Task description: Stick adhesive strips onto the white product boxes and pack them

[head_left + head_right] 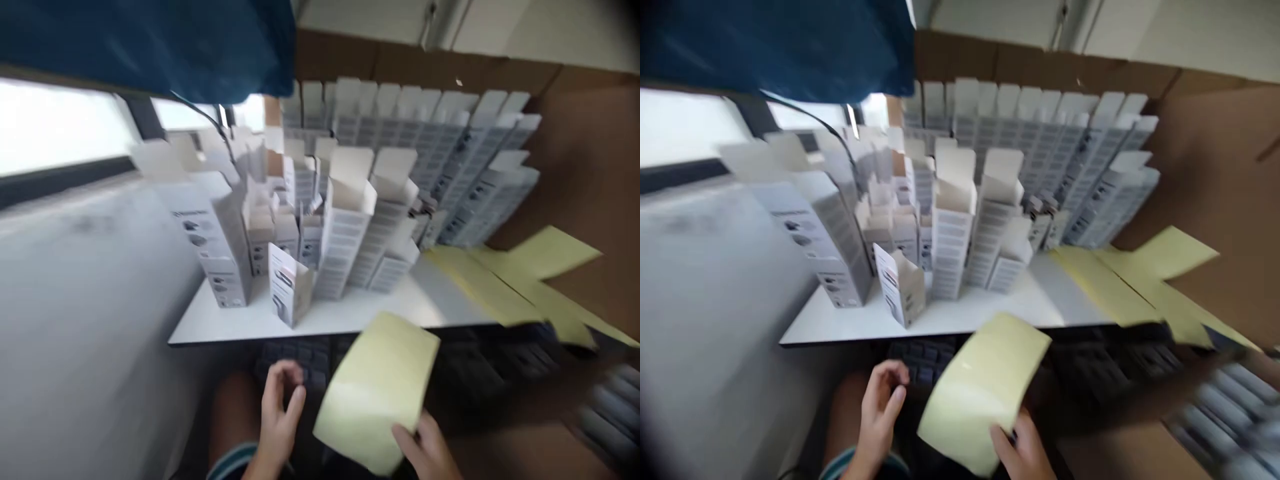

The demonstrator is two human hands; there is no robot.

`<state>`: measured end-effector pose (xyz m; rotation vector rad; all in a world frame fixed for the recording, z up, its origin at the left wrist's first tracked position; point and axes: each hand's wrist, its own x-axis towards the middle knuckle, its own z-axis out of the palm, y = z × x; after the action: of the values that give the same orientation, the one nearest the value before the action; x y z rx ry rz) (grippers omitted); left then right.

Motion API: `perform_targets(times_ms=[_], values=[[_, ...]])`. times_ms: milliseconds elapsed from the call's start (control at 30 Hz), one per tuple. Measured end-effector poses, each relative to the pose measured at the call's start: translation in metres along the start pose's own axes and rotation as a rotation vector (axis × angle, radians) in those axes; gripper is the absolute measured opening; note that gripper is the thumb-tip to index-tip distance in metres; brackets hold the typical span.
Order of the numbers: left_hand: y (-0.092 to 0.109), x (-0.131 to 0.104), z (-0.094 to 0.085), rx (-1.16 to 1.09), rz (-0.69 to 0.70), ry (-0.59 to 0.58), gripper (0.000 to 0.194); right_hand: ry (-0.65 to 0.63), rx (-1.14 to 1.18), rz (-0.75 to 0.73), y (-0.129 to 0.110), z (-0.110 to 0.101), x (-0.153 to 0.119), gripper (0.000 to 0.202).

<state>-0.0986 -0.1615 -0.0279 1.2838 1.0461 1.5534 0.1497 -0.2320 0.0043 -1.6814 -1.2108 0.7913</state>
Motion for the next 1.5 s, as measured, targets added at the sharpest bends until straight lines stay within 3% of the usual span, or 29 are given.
perform_targets(times_ms=[100, 167, 267, 500, 700, 800, 1000, 1133, 1233, 1300, 1400, 1500], values=[[0.006, -0.002, 0.019, -0.208, -0.387, -0.192, 0.048, -0.306, 0.081, -0.131, -0.002, 0.004, -0.001, 0.032], [0.008, -0.001, 0.027, -0.285, -0.580, -0.302, 0.062, -0.385, 0.166, -0.190, -0.002, 0.006, 0.001, 0.027], [0.015, -0.005, 0.036, -0.296, -0.651, -0.296, 0.069, -0.424, 0.251, -0.245, 0.001, 0.004, -0.003, 0.029], [0.035, -0.041, 0.046, -0.224, -0.403, -0.163, 0.046, -0.531, 0.312, -0.287, 0.010, -0.010, -0.013, 0.023], [0.036, -0.069, 0.042, -0.125, -0.150, -0.045, 0.028, -0.630, 0.417, -0.261, 0.017, -0.010, -0.023, 0.028], [0.036, -0.081, 0.042, -0.115, -0.098, 0.002, 0.023, -0.664, 0.407, -0.272, 0.022, -0.008, -0.032, 0.025], [0.028, -0.100, 0.041, -0.075, -0.115, 0.080, 0.021, -0.416, 0.300, -0.335, 0.022, -0.005, -0.046, 0.028], [0.024, -0.106, 0.032, 0.301, 0.007, 0.082, 0.018, -0.384, 0.232, -0.337, 0.019, -0.001, -0.052, 0.036], [0.031, -0.107, 0.026, 0.597, 0.248, 0.028, 0.015, -0.411, 0.167, -0.342, 0.017, 0.006, -0.055, 0.036], [0.038, -0.108, 0.022, 0.614, 0.367, -0.099, 0.020, -0.453, 0.115, -0.350, 0.014, 0.011, -0.058, 0.033], [0.046, -0.107, 0.019, 0.522, 0.400, -0.304, 0.024, -0.538, 0.027, -0.387, 0.008, 0.018, -0.063, 0.029], [0.045, -0.106, 0.013, 0.477, 0.403, -0.375, 0.020, -0.603, -0.049, -0.440, 0.003, 0.024, -0.067, 0.026]])
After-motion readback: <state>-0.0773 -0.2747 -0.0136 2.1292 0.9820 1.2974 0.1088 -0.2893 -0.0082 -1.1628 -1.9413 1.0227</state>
